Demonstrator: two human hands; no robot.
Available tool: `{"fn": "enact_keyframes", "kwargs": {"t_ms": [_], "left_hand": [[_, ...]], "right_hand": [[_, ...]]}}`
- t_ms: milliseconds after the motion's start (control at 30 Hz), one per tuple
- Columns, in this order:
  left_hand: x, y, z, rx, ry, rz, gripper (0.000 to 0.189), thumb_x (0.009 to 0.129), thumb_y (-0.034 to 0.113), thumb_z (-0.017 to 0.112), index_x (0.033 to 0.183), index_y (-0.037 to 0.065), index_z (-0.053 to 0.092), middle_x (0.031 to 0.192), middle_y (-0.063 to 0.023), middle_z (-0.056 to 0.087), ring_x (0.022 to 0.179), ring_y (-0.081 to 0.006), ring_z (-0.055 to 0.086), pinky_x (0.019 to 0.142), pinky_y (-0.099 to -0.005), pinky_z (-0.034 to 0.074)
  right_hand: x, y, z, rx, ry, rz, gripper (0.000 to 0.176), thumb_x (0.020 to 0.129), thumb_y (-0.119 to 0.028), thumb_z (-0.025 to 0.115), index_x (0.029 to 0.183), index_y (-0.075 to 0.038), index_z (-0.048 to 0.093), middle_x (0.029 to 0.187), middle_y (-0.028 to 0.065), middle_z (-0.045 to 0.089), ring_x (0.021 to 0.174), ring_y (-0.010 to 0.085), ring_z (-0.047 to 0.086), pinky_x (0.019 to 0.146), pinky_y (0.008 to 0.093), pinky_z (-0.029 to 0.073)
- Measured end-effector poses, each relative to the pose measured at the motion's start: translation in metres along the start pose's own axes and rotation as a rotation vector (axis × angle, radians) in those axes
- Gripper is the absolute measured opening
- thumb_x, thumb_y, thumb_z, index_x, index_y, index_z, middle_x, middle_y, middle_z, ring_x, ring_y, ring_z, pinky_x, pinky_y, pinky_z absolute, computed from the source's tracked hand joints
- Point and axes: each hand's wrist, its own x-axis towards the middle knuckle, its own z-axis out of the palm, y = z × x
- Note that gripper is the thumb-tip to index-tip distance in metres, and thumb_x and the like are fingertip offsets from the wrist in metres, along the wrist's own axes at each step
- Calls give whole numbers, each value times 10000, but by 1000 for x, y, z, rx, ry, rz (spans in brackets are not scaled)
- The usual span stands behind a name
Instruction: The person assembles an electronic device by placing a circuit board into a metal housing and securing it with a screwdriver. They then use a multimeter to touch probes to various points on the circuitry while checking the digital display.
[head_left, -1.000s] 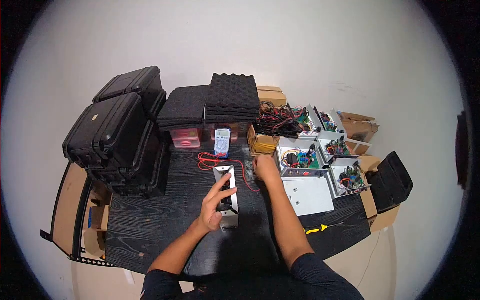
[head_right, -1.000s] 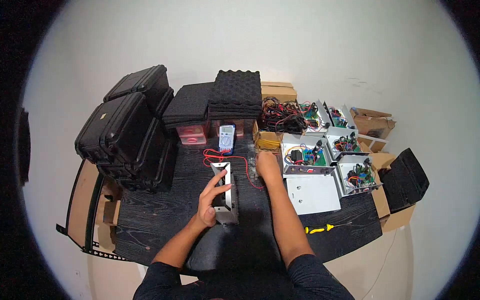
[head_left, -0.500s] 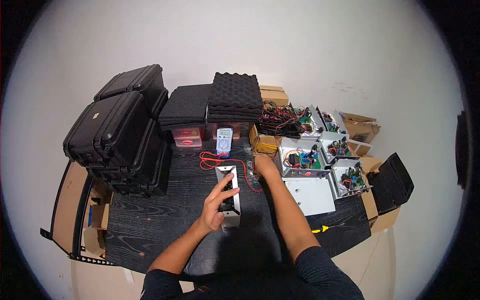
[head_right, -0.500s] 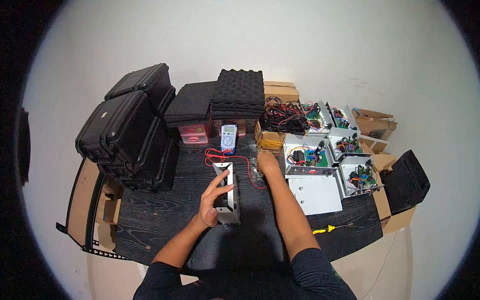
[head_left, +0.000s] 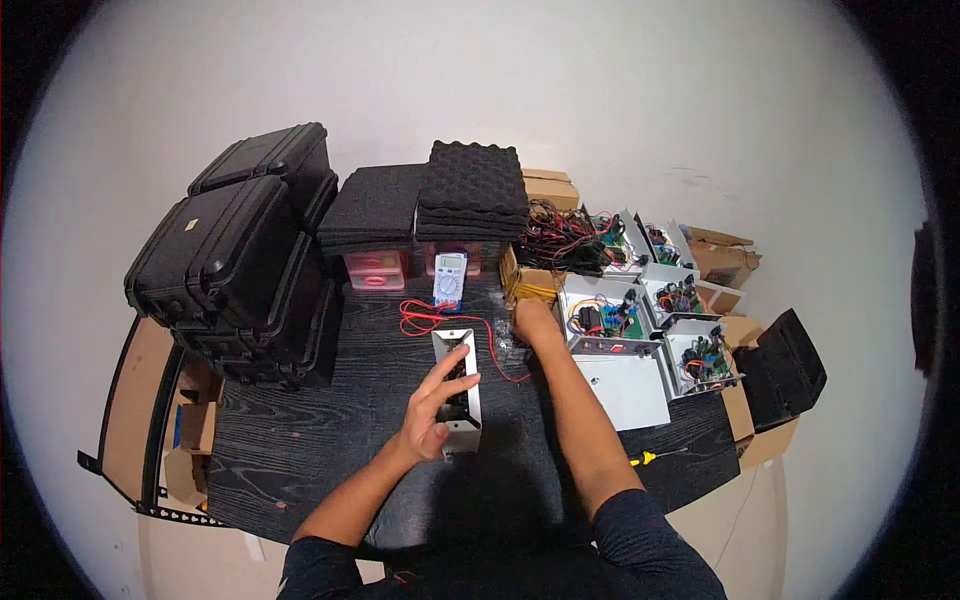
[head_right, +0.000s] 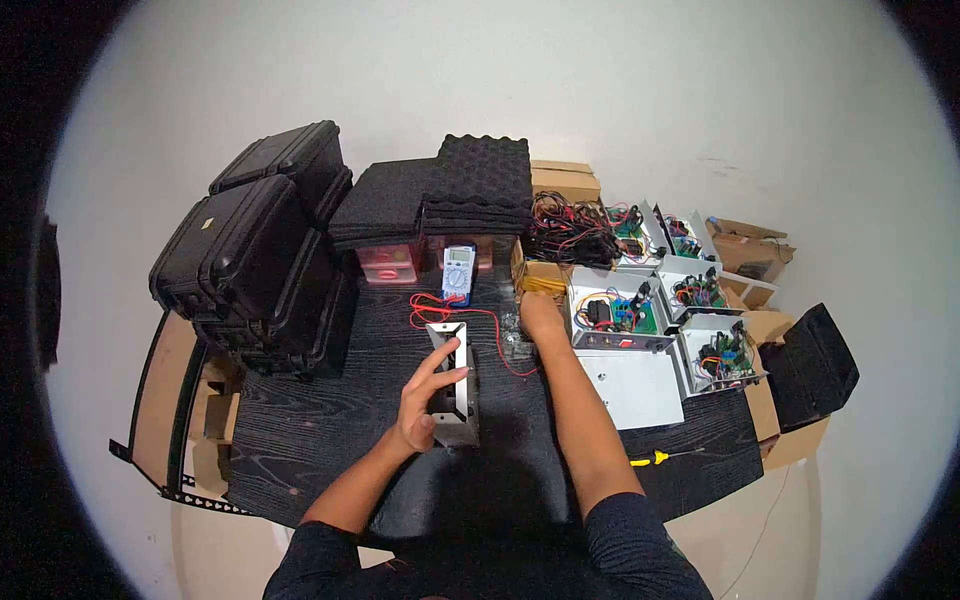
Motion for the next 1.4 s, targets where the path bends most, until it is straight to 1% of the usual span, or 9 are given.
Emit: {"fn": "enact_keyframes", "kwargs": {"t_ms": [433, 733, 833, 933, 1033, 1167, 1233, 1333, 1400], "left_hand": [[1, 1, 0, -9, -7, 0, 895, 1026, 749, 319, 1421, 10, 635, 1620, -363, 394, 1508, -514, 409, 1238, -557, 302], [1, 0, -1, 5, -16, 10, 892, 1032, 742, 308, 1424, 9, 633, 1617, -365, 399, 1499, -520, 420, 1231, -554, 322], [2, 3, -3, 23, -27, 12, 889, 1034, 737, 308, 1430, 9, 629, 1612, -370, 403, 1497, -526, 422, 1225, -555, 333], [2, 2, -4, 34, -35, 23, 880, 1037, 728, 315, 1433, 7, 626, 1608, -372, 406, 1489, -530, 432, 1223, -548, 339], [2, 5, -7, 65, -50, 8, 856, 1044, 706, 329, 1438, 5, 622, 1606, -370, 411, 1470, -538, 452, 1218, -538, 351], [7, 17, -10, 63, -65, -21, 779, 1056, 634, 389, 1440, -5, 613, 1615, -359, 405, 1454, -518, 482, 1155, -511, 440], [9, 25, -9, 16, -65, -67, 733, 1060, 588, 423, 1436, -13, 610, 1626, -349, 396, 1449, -494, 500, 1107, -484, 494], [10, 34, -6, 21, -64, -172, 877, 1046, 720, 336, 1418, -21, 622, 1633, -330, 392, 1444, -454, 510, 998, -450, 577], [10, 33, -6, 25, -67, -166, 887, 1041, 734, 337, 1420, -17, 619, 1637, -321, 389, 1444, -446, 510, 990, -441, 583]], "right_hand": [[-4, -6, 8, 50, 63, 13, 232, 888, -105, 627, 935, 58, 785, 973, 307, 750, 954, 446, 756, 902, 524, 599], [-29, -25, -23, 131, 157, 62, 214, 788, -113, 796, 937, 37, 764, 909, 251, 764, 892, 454, 749, 844, 496, 614], [-68, -53, -61, 436, 190, 32, 189, 784, -94, 801, 878, 50, 722, 818, 196, 757, 784, 342, 758, 767, 400, 615], [-106, -76, -67, 789, 192, -15, 151, 786, -32, 804, 797, 38, 671, 836, 184, 761, 752, 224, 754, 755, 340, 609], [-137, -79, -45, 1184, 112, -100, 137, 834, 25, 797, 843, 35, 660, 926, 115, 764, 798, 95, 702, 741, 259, 585], [-171, -80, -32, 1588, -62, -163, 124, 913, 74, 751, 941, 13, 646, 1056, 72, 722, 885, 74, 680, 773, 224, 575], [-184, -84, -32, 1628, -94, -141, 121, 918, 67, 756, 943, 12, 650, 1044, 65, 721, 879, 70, 678, 779, 221, 573], [-192, -86, -37, 1588, -83, -130, 107, 937, 41, 757, 1006, 21, 678, 1009, 43, 723, 862, 53, 670, 767, 212, 565], [-191, -84, -34, 1527, -77, -87, 116, 934, 37, 756, 1032, 25, 695, 972, 36, 725, 852, 44, 665, 754, 208, 558]]}}
